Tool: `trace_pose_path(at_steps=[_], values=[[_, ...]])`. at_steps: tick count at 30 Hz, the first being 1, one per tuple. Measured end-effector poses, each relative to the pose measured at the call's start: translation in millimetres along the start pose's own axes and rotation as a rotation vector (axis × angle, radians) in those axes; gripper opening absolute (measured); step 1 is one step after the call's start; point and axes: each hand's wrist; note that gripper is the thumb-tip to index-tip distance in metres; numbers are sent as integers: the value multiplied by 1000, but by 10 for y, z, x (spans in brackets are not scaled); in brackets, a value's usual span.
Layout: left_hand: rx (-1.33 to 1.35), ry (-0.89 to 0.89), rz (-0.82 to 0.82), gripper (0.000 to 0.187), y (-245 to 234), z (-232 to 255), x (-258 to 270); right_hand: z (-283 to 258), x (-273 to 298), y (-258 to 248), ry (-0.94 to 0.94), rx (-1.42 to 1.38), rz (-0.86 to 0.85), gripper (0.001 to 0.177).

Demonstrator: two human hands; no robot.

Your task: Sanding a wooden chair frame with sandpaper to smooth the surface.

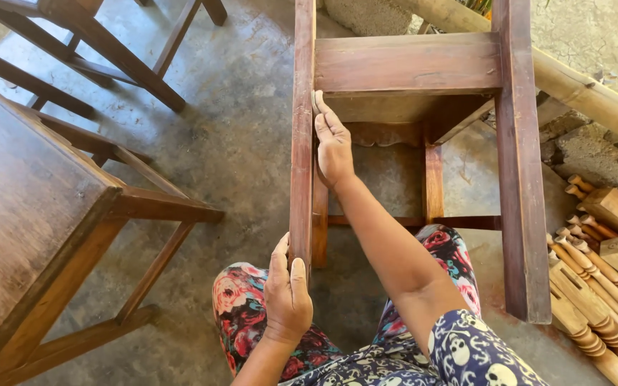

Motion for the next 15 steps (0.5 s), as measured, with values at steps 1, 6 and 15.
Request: trace_pose_path(at_steps=[1, 6, 15], values=[[0, -3, -2, 49, 9, -16, 12, -69, 173, 56, 3, 1, 2, 44], [31, 19, -6, 49, -7, 20, 5, -359, 1565, 282, 86, 266, 3, 52], [-5, -1, 8, 50, 20, -27, 1, -2, 470, 12, 17, 401, 55, 48]])
Point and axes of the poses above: each hand's wrist, its own x-axis away from the middle knuckle, its own y-axis out of the palm, z = x × y, and after that the axes turned 6 degrees about -x, right-handed
